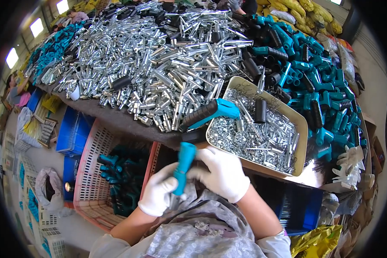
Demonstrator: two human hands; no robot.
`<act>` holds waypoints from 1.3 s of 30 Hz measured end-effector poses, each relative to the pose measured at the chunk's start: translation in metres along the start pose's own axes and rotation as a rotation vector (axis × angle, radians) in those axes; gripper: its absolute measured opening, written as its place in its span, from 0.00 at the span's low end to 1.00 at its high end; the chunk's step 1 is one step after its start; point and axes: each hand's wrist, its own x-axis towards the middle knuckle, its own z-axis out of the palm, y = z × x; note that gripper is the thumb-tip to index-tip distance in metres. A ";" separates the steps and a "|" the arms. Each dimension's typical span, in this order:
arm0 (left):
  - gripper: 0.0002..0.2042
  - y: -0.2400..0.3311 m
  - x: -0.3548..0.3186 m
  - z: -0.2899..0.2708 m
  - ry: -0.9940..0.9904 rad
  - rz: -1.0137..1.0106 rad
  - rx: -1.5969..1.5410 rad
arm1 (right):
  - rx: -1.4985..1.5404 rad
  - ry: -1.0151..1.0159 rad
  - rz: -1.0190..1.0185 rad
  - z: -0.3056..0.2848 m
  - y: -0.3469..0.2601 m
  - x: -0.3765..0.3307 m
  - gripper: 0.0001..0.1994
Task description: Assembling mechanical components into tool handles at a factory workstation.
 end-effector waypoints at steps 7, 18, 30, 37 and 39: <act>0.32 0.014 -0.008 -0.027 0.085 0.050 -0.072 | -0.710 0.014 -0.173 0.034 0.007 0.057 0.13; 0.33 0.015 -0.005 0.000 0.040 0.005 0.218 | 1.028 0.403 0.418 -0.003 0.006 -0.032 0.24; 0.31 0.005 0.003 0.030 -0.277 -0.439 0.473 | 1.146 0.444 0.519 -0.017 0.032 -0.114 0.22; 0.28 -0.018 0.011 0.051 -0.339 -0.456 0.394 | 0.517 0.455 0.563 -0.001 0.009 -0.126 0.20; 0.30 -0.023 0.015 0.058 -0.323 -0.436 0.428 | 0.239 0.469 0.420 -0.006 0.012 -0.132 0.20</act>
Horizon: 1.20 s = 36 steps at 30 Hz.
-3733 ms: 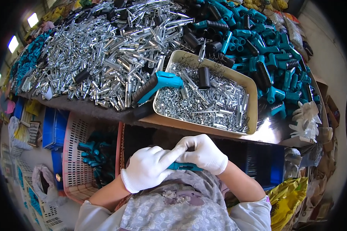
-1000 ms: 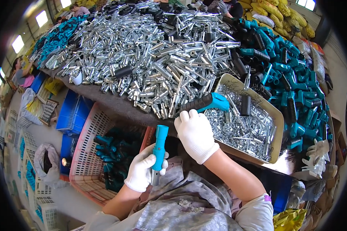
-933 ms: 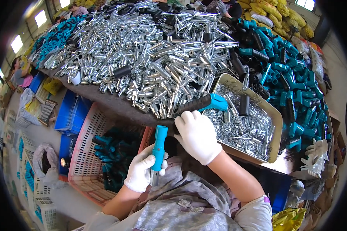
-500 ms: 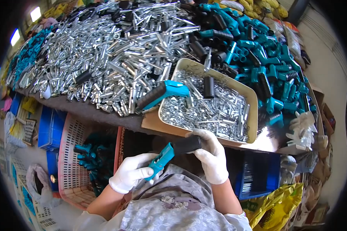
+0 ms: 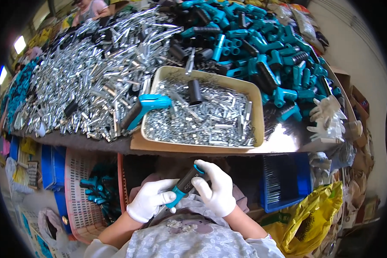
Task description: Assembling mechanical components into tool handles at a factory workstation.
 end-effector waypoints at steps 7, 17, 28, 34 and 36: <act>0.33 0.002 0.030 0.030 0.054 0.430 0.981 | -0.168 -0.120 -0.118 -0.055 -0.010 -0.003 0.19; 0.27 0.000 0.045 0.048 0.037 0.494 1.053 | -0.862 -0.154 -0.285 -0.153 0.051 0.092 0.06; 0.31 0.011 0.039 0.038 0.121 0.344 0.826 | -0.217 0.176 -0.145 -0.141 0.056 0.089 0.10; 0.33 0.032 0.045 0.036 0.131 0.381 0.832 | -0.074 -0.236 -0.279 -0.100 0.004 0.055 0.08; 0.31 0.033 0.041 0.032 0.115 0.444 0.887 | -0.103 -0.296 -0.269 -0.101 -0.002 0.062 0.06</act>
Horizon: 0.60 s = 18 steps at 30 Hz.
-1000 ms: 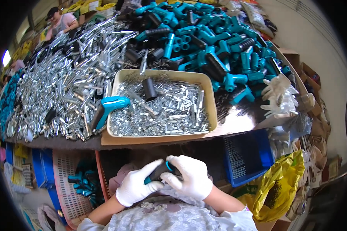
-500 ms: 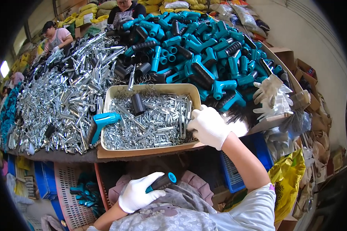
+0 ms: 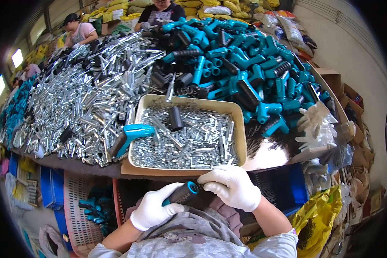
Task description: Assembling mechanical components into tool handles at a factory workstation.
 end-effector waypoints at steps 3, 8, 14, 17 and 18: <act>0.30 0.002 -0.001 -0.011 -0.037 0.094 0.049 | -0.019 -0.026 -0.004 0.013 -0.009 0.008 0.06; 0.31 -0.012 -0.015 -0.025 -0.007 0.152 0.290 | 0.074 -0.201 -0.070 0.038 -0.016 0.032 0.16; 0.45 -0.024 -0.048 -0.041 0.328 -0.097 -0.033 | -0.318 0.031 -0.360 0.051 -0.023 0.160 0.31; 0.44 -0.025 -0.054 -0.047 0.331 -0.088 -0.028 | -0.591 -0.095 -0.522 0.091 -0.012 0.201 0.28; 0.44 -0.024 -0.056 -0.046 0.349 -0.064 -0.009 | -0.558 -0.150 -0.497 0.096 -0.004 0.204 0.26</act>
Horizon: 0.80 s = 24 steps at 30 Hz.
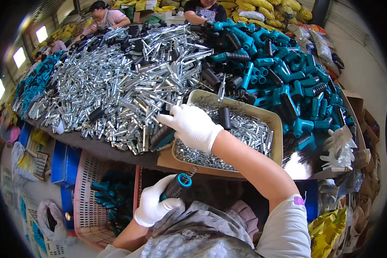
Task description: Assembling mechanical components into tool handles at a factory workstation.
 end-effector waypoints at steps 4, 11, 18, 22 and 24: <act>0.42 -0.015 -0.006 -0.006 0.023 -0.048 -0.099 | 0.328 0.319 0.133 -0.011 -0.010 -0.018 0.22; 0.37 -0.014 0.002 0.010 -0.059 0.083 -0.043 | 1.608 0.755 0.704 -0.032 -0.066 -0.103 0.37; 0.35 -0.012 -0.001 0.023 -0.141 0.087 -0.019 | 1.530 0.885 0.734 -0.025 -0.097 -0.123 0.37; 0.33 -0.009 -0.011 0.018 -0.173 0.028 -0.015 | 1.696 0.771 0.584 0.009 -0.099 -0.151 0.28; 0.30 -0.006 -0.015 0.014 -0.198 0.008 0.001 | 1.877 0.516 0.293 -0.005 -0.088 -0.157 0.29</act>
